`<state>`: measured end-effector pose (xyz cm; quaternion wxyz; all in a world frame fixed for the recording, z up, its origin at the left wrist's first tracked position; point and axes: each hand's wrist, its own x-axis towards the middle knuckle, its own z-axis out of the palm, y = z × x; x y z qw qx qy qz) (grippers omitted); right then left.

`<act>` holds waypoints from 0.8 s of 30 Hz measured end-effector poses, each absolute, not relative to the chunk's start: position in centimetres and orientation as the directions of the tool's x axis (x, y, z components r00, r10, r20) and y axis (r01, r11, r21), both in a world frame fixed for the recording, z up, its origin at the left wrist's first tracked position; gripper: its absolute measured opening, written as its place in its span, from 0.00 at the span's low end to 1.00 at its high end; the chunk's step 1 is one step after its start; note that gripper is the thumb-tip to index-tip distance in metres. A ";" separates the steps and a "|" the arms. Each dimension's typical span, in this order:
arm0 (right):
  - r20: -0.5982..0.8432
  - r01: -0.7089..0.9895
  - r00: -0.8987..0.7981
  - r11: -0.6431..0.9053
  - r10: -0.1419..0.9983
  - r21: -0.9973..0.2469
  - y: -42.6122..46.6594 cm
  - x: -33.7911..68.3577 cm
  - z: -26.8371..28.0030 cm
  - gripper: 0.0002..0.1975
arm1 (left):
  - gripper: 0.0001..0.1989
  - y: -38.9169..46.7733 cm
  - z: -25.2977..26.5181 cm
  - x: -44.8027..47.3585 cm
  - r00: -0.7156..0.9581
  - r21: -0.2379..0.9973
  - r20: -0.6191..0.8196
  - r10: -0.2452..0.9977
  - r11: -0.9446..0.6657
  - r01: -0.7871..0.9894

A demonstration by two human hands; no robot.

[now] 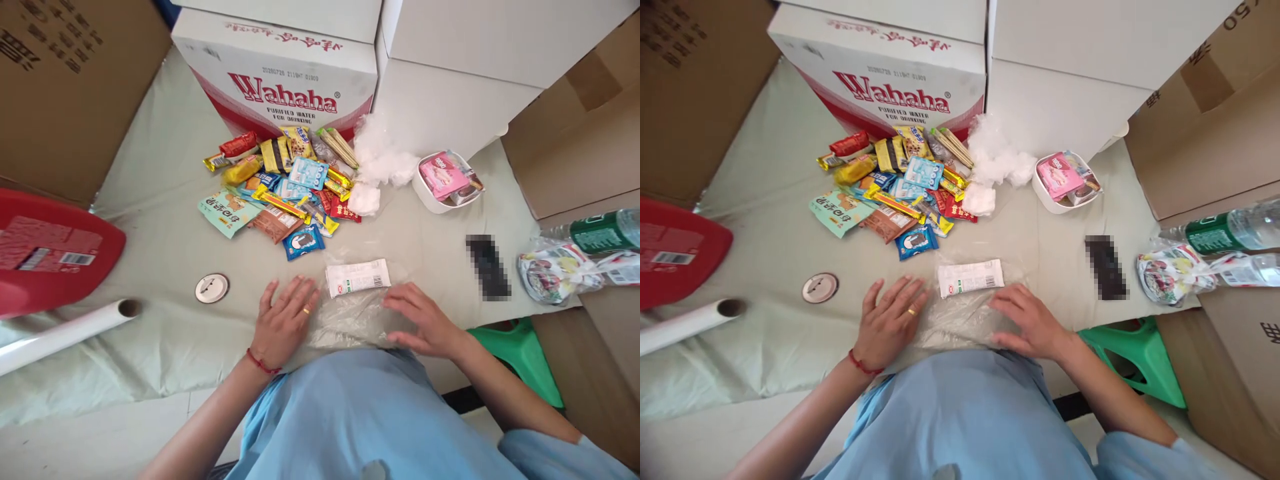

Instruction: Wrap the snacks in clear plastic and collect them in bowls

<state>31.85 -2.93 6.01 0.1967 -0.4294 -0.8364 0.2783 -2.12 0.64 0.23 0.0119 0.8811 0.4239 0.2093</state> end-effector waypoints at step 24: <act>-0.054 0.612 -0.253 0.116 0.966 -0.783 1.4 31.8 6.2 0.10 | 0.28 3.5 2.2 -6.2 0.453 0.367 0.211 0.866 -0.500 0.785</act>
